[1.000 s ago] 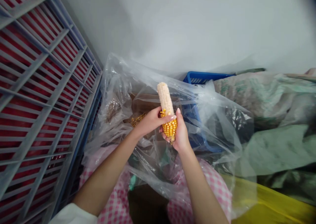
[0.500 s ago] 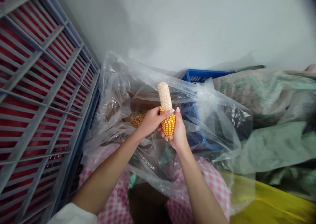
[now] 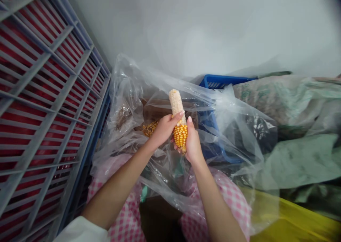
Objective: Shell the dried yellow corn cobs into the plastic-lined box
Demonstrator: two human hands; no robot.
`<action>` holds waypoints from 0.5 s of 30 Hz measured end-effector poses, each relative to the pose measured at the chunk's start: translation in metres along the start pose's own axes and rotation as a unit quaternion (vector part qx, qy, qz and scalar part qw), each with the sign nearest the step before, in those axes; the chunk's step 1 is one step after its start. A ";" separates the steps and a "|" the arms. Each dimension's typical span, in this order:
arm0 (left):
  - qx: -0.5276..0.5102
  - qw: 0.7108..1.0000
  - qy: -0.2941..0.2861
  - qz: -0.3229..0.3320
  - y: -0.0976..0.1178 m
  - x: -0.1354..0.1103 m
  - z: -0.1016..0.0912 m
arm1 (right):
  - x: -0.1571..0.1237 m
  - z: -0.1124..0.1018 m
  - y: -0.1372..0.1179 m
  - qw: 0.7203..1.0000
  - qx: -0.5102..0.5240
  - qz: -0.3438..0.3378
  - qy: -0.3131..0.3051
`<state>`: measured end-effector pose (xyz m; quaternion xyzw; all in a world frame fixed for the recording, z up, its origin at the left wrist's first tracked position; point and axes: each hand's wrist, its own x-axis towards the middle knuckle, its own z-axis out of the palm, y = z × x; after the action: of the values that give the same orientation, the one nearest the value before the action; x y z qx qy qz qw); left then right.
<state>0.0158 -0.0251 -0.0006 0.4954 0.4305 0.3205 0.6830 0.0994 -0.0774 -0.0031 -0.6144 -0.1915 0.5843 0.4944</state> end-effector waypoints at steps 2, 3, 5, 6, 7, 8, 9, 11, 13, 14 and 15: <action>0.005 1.000 -0.006 -0.010 -0.001 0.001 -0.002 | 0.001 -0.001 0.000 1.000 0.019 0.018 -0.017; -0.005 1.000 -0.010 -0.021 -0.001 0.002 -0.002 | 0.002 -0.001 0.000 0.999 0.026 0.024 -0.024; -0.058 0.998 -0.003 -0.040 0.002 0.004 -0.003 | 0.002 -0.001 -0.002 0.998 0.033 0.026 -0.045; -0.094 0.995 0.013 -0.039 0.005 0.005 -0.004 | 0.002 -0.001 -0.002 0.997 0.037 0.021 -0.063; -0.128 0.991 0.035 -0.028 0.008 0.007 -0.004 | 0.001 -0.001 -0.002 0.995 0.040 0.015 -0.088; -0.158 0.985 0.061 -0.010 0.012 0.008 -0.005 | 0.000 -0.001 -0.002 0.992 0.044 0.008 -0.115; -0.182 0.980 0.083 0.011 0.015 0.009 -0.005 | -0.002 0.000 -0.002 0.989 0.046 0.002 -0.140; -0.211 0.971 0.103 0.034 0.020 0.009 -0.004 | -0.005 0.002 0.001 0.985 0.043 -0.009 -0.166; -0.219 0.969 0.111 0.038 0.021 0.007 -0.002 | -0.007 0.003 0.004 0.986 0.032 -0.013 -0.163; -0.215 0.969 0.117 0.040 0.020 0.006 -0.001 | -0.008 0.004 0.005 0.987 0.028 -0.013 -0.156; -0.208 0.969 0.124 0.043 0.018 0.005 0.001 | -0.008 0.005 0.006 0.989 0.027 -0.010 -0.148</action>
<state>0.0184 -0.0158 0.0157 0.3169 0.4141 0.4905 0.6982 0.0912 -0.0847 -0.0033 -0.5061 -0.2530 0.6684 0.4828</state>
